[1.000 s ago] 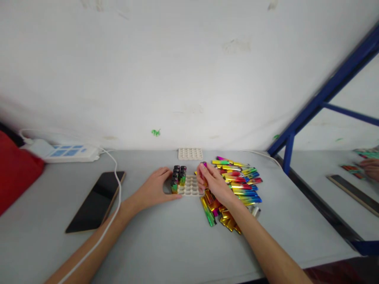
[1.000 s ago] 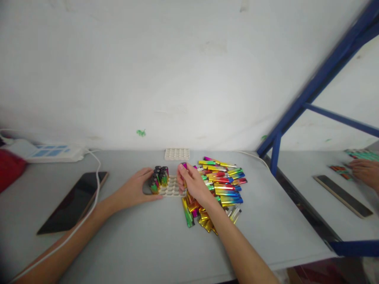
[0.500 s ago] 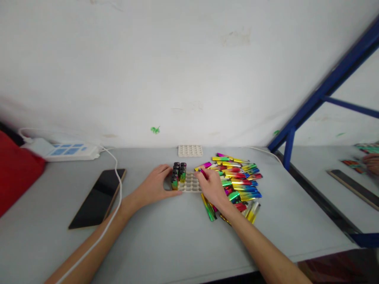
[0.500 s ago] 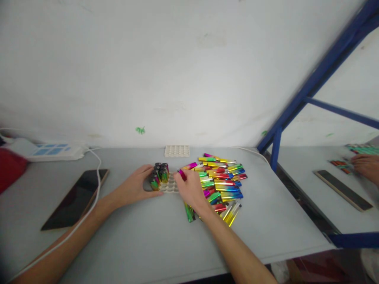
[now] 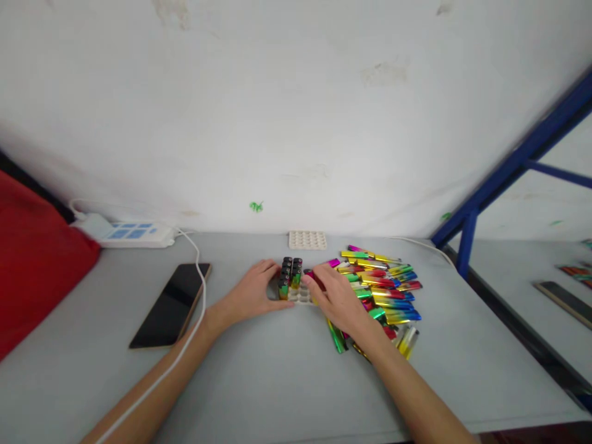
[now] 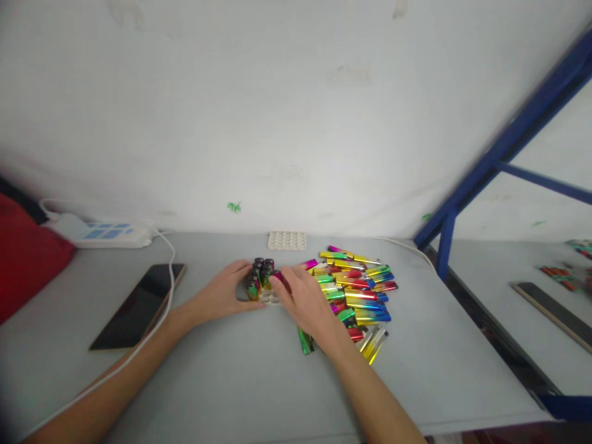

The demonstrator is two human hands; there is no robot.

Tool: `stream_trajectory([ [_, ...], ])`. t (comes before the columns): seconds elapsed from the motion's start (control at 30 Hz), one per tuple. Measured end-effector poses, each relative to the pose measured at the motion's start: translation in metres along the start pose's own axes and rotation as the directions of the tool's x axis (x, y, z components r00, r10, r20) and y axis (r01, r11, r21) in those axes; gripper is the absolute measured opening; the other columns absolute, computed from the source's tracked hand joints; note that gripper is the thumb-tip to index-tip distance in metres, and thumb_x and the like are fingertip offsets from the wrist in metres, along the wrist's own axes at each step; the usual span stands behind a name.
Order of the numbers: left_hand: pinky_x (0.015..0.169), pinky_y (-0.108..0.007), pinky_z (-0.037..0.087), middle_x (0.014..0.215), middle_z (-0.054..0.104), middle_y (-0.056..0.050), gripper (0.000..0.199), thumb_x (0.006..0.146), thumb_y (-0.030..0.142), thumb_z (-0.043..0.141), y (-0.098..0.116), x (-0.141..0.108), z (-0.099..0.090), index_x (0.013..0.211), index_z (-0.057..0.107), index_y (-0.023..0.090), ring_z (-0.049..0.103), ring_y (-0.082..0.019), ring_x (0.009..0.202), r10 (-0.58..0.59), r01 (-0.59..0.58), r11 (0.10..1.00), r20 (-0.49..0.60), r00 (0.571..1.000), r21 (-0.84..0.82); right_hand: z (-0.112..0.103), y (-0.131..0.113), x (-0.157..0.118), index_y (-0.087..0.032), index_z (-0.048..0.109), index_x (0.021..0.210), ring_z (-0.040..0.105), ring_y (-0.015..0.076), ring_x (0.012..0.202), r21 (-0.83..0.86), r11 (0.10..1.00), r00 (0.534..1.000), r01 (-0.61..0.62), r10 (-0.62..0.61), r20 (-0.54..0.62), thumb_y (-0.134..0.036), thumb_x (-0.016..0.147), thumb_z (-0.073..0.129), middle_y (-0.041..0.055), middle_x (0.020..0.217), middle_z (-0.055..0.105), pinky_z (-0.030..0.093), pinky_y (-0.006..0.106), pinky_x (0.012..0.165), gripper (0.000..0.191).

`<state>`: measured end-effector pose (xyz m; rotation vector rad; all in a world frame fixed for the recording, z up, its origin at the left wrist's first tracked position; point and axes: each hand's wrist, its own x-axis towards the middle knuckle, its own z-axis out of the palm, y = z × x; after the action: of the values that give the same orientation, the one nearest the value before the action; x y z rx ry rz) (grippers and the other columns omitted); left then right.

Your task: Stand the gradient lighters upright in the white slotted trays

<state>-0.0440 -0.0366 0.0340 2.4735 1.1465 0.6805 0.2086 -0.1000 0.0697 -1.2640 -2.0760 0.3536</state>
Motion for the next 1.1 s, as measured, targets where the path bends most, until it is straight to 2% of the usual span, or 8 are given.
stream_trajectory([
  [0.1, 0.111, -0.053, 0.059, 0.128, 0.076, -0.015, 0.066, 0.074, 0.068, 0.095, 0.002, 0.000, -0.001, 0.117, 0.074, 0.022, 0.072, -0.040, 0.123, -0.007, 0.007, 1.000, 0.010, 1.000, 0.000, 0.004, 0.004, -0.002, -0.026, 0.053, 0.090, 0.064, 0.0219, 0.075, 0.012, 1.000, 0.998, -0.022, 0.022, 0.055, -0.038, 0.120, 0.050, 0.0014, 0.081, 0.068, 0.044, 0.032, 0.072, 0.032],
  [0.23, 0.114, -0.052, 0.058, 0.130, 0.076, -0.014, 0.068, 0.075, 0.071, 0.093, 0.004, 0.000, -0.002, 0.120, 0.074, 0.023, 0.071, -0.039, 0.125, -0.001, 0.001, 1.000, 0.009, 1.000, -0.019, 0.012, 0.009, -0.004, -0.023, 0.064, 0.103, 0.073, 0.0237, 0.088, 0.008, 1.000, 0.997, 0.030, -0.031, 0.069, -0.031, 0.117, 0.060, 0.0056, 0.096, 0.077, 0.050, 0.031, 0.080, 0.017],
  [0.53, 0.113, -0.053, 0.058, 0.129, 0.076, -0.013, 0.066, 0.076, 0.070, 0.093, 0.001, 0.001, 0.000, 0.118, 0.073, 0.024, 0.071, -0.038, 0.123, 0.005, -0.005, 1.000, 0.011, 1.000, -0.005, 0.017, -0.011, 0.007, -0.017, 0.076, 0.109, 0.077, 0.0310, 0.105, -0.379, 0.925, 0.976, 0.011, 0.072, 0.207, -0.041, 0.114, 0.067, 0.0152, 0.105, 0.081, 0.054, 0.041, 0.095, 0.026],
  [0.63, 0.111, -0.052, 0.059, 0.129, 0.076, -0.013, 0.062, 0.078, 0.067, 0.092, -0.002, 0.001, 0.001, 0.117, 0.073, 0.023, 0.071, -0.038, 0.123, 0.004, -0.004, 1.000, -0.001, 1.000, -0.003, 0.014, -0.011, 0.006, -0.017, 0.077, 0.106, 0.077, 0.0286, 0.103, -0.331, 0.943, 0.961, 0.040, 0.054, 0.269, -0.041, 0.114, 0.067, 0.0131, 0.104, 0.082, 0.054, 0.039, 0.096, 0.028],
  [0.73, 0.110, -0.052, 0.060, 0.128, 0.076, -0.013, 0.063, 0.077, 0.068, 0.092, -0.003, 0.000, 0.001, 0.117, 0.073, 0.024, 0.071, -0.037, 0.123, 0.010, -0.010, 1.000, 0.002, 1.000, -0.006, 0.008, -0.003, 0.003, -0.018, 0.076, 0.103, 0.075, 0.0259, 0.096, -0.252, 0.967, 0.974, 0.024, 0.034, 0.225, -0.042, 0.115, 0.066, 0.0098, 0.100, 0.081, 0.053, 0.037, 0.091, 0.029],
  [0.9, 0.107, -0.053, 0.061, 0.127, 0.076, -0.012, 0.062, 0.076, 0.068, 0.093, -0.003, 0.000, 0.000, 0.119, 0.075, 0.028, 0.073, -0.038, 0.120, -0.002, 0.002, 1.000, -0.014, 1.000, -0.014, -0.016, 0.024, 0.004, -0.021, 0.074, 0.099, 0.073, 0.0234, 0.093, -0.133, 0.991, 1.000, 0.009, -0.005, 0.030, -0.038, 0.119, 0.056, 0.0070, 0.097, 0.079, 0.053, 0.034, 0.087, 0.032],
  [1.03, 0.107, -0.054, 0.063, 0.126, 0.076, -0.013, 0.063, 0.075, 0.070, 0.093, -0.002, 0.001, 0.000, 0.116, 0.074, 0.026, 0.074, -0.039, 0.119, -0.006, 0.006, 1.000, -0.013, 1.000, 0.003, -0.057, 0.059, -0.002, -0.022, 0.076, 0.101, 0.075, 0.0253, 0.092, -0.132, 0.987, 0.992, -0.087, 0.074, -0.098, -0.034, 0.115, 0.057, 0.0086, 0.098, 0.080, 0.056, 0.037, 0.088, 0.027],
  [1.1, 0.106, -0.056, 0.063, 0.126, 0.076, -0.014, 0.066, 0.074, 0.073, 0.092, -0.002, 0.002, 0.000, 0.116, 0.074, 0.025, 0.073, -0.040, 0.119, -0.011, 0.011, 1.000, -0.004, 1.000, 0.003, -0.079, 0.077, -0.015, -0.022, 0.078, 0.107, 0.077, 0.0270, 0.098, -0.159, 0.979, 0.990, -0.126, 0.115, -0.076, -0.034, 0.111, 0.061, 0.0102, 0.107, 0.083, 0.058, 0.039, 0.093, 0.021],
])
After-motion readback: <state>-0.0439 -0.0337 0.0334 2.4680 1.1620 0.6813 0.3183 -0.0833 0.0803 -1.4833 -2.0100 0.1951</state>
